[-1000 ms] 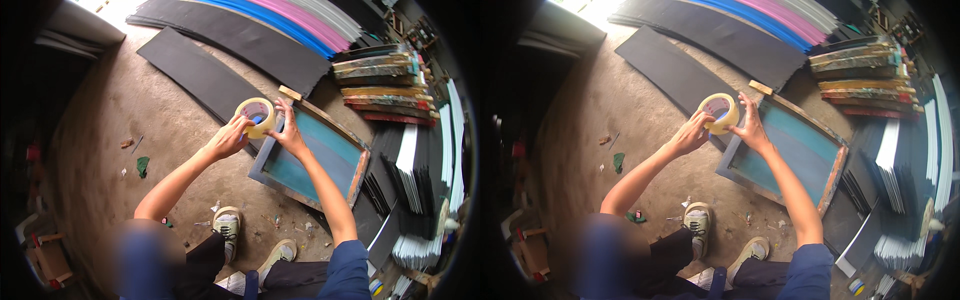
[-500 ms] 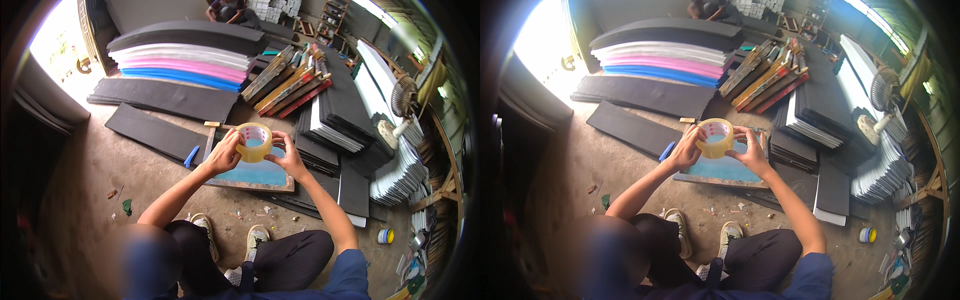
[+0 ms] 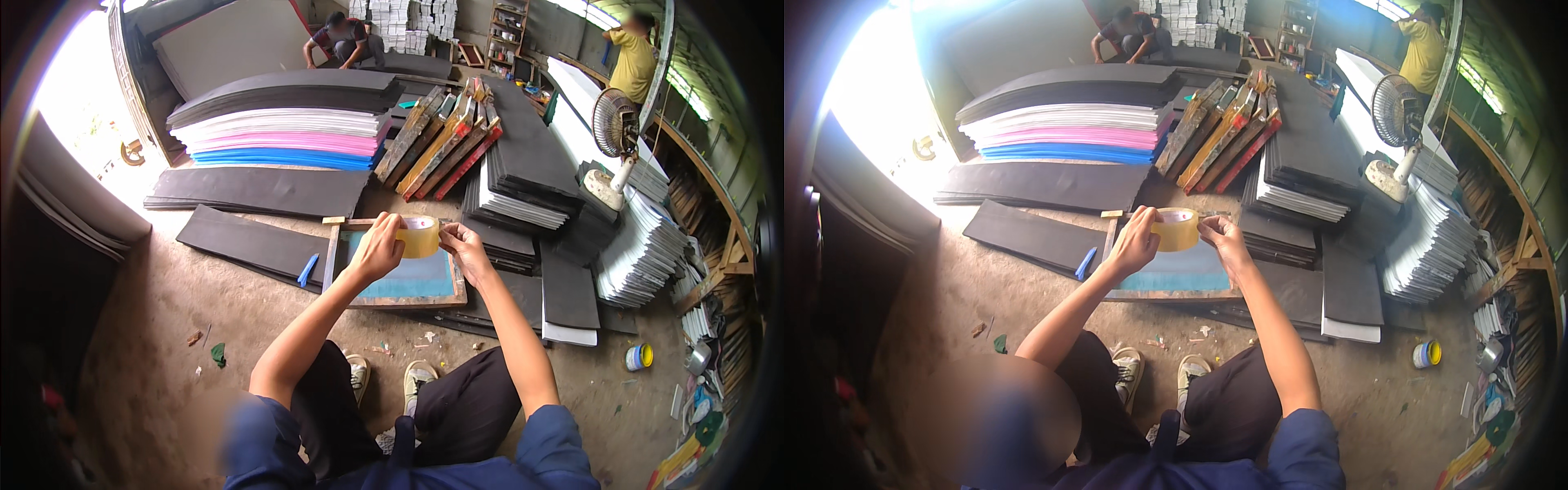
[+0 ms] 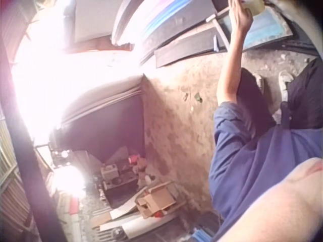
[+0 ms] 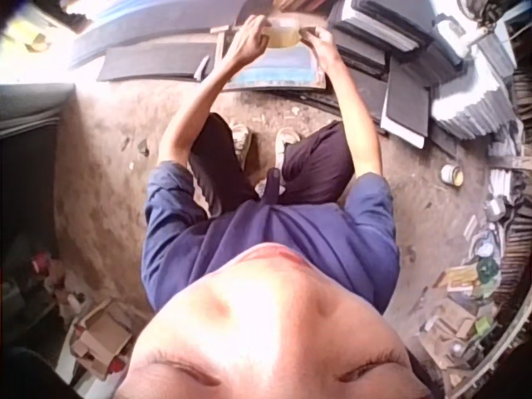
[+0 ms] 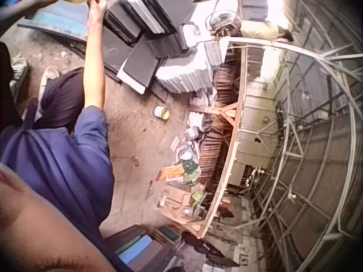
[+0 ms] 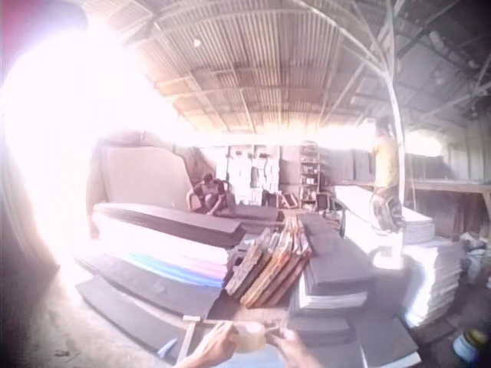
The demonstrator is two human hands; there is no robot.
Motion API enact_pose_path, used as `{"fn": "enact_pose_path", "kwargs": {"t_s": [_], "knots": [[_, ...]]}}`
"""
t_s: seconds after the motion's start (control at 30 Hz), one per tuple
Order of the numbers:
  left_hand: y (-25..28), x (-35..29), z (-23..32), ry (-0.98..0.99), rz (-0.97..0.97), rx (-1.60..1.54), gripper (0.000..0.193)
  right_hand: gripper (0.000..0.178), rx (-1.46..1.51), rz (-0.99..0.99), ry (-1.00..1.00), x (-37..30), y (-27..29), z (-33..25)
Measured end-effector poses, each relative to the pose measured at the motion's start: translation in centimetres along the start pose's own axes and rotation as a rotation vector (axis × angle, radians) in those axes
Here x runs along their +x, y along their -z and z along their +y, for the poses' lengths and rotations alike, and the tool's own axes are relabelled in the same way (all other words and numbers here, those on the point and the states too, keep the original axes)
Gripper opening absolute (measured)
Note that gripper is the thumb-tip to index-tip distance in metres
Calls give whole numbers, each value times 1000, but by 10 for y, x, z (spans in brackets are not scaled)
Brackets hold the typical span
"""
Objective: The person sits on the floor and applies masking tape to the edges of a wooden frame with a teal screen. They repeatedly tear tape, press it onto the frame edges, and smooth it down by hand.
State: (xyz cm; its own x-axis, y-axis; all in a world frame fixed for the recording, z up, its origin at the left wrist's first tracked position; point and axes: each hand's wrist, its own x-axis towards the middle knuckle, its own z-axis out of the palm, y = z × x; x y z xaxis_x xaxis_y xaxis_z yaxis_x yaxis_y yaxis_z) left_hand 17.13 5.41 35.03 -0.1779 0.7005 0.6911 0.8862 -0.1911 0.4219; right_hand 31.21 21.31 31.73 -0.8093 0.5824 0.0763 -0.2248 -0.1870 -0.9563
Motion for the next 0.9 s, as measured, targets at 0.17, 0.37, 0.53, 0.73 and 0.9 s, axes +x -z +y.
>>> {"fn": "enact_pose_path", "kwargs": {"t_s": [0.17, 0.37, 0.53, 0.73, 0.9], "knots": [[-6, -20, -29, 150, -133, -1, 22, 15, -189, 97, -9, 17, -3, 31], [1, -44, -42, 415, -229, -168, 60, 13, -517, 139, 6, 20, -9, 33], [37, -76, -79, 487, -376, -9, 58, 16, -692, 306, 90, 19, 45, 28], [78, -114, -117, 581, -345, -127, 42, 13, -619, 360, -74, 7, 95, 21], [99, -107, -109, 426, -246, 31, 50, 12, -842, 468, 49, 10, 115, 25]]}}
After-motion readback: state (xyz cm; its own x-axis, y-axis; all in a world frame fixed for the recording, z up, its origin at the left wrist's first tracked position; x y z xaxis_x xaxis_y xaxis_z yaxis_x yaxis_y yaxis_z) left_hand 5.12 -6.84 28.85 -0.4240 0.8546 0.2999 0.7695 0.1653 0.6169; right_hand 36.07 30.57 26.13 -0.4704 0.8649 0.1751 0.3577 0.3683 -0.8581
